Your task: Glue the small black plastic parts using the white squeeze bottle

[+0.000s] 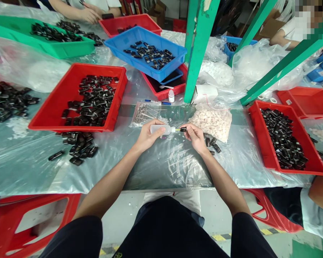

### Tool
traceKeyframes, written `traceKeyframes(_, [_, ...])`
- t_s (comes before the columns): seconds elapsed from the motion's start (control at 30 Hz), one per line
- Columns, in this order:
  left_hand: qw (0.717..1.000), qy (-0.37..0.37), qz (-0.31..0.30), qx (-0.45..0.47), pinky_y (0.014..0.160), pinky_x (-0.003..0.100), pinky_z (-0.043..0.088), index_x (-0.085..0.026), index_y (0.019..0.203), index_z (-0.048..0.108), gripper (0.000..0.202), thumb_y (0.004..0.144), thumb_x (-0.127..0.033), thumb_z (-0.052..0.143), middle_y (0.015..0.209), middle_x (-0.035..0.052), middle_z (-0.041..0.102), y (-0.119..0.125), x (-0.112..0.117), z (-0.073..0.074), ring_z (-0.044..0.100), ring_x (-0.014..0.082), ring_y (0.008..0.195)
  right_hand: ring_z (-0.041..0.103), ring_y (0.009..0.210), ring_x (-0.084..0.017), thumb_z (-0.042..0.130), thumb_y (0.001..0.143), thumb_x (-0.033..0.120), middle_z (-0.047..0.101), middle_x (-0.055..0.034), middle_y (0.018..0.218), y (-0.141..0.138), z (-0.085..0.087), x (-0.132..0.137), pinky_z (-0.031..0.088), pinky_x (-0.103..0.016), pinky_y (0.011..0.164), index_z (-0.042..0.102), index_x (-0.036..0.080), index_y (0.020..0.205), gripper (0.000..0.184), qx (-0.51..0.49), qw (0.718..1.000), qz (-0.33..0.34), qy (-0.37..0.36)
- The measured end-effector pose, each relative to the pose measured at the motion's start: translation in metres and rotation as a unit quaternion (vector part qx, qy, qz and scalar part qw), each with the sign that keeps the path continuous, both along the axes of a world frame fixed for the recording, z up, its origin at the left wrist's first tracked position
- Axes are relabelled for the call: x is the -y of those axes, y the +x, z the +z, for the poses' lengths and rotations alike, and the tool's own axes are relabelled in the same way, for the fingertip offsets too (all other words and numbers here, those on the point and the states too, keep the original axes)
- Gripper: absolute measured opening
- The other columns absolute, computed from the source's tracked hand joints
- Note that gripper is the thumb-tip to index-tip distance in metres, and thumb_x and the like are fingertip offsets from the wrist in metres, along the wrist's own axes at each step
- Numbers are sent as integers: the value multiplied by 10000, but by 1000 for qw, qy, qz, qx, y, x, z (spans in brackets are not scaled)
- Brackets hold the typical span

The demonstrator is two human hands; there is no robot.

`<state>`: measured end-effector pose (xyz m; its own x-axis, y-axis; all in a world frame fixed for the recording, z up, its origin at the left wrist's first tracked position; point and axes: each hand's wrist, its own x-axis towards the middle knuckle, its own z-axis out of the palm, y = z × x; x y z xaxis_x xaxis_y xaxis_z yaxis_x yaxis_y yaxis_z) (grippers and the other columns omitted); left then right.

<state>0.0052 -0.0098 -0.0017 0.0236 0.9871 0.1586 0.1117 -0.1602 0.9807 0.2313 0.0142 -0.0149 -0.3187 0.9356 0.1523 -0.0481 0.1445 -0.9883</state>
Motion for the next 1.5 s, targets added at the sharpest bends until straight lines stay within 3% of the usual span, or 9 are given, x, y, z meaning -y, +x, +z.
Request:
traceKeyframes(0.47, [1000, 8, -15, -10, 542, 255, 423, -170, 857, 702, 451, 819, -618, 745, 730, 24, 664, -2, -1, 1, 556, 125, 564, 437, 571, -108, 562, 958, 701, 510, 15, 670, 2, 3, 0, 371, -256, 551, 697, 181, 910, 540, -5, 1000, 8, 24])
traceKeyframes(0.67, [1000, 2, -17, -2, 519, 257, 418, -177, 871, 709, 454, 810, -625, 750, 728, 27, 672, -1, 0, 2, 548, 128, 548, 442, 575, -122, 531, 943, 750, 495, 12, 661, 2, 4, 1, 375, -262, 541, 700, 188, 915, 587, 19, 1000, 0, 24])
traceKeyframes(1.07, [999, -10, 21, 26, 491, 263, 403, -177, 877, 702, 463, 780, -624, 769, 721, 24, 662, 1, 0, 1, 544, 127, 524, 500, 617, -130, 622, 904, 716, 610, -30, 803, 2, 11, 3, 416, -272, 559, 691, 201, 1021, 532, 2, 1000, -5, 1])
traceKeyframes(1.5, [998, -8, 41, 50, 467, 244, 402, -183, 855, 709, 445, 771, -615, 778, 671, 12, 642, 1, -1, -2, 527, 115, 497, 507, 637, -140, 721, 876, 591, 591, -16, 809, 3, 15, 4, 461, -284, 578, 655, 235, 1106, 429, -6, 1000, -2, 1])
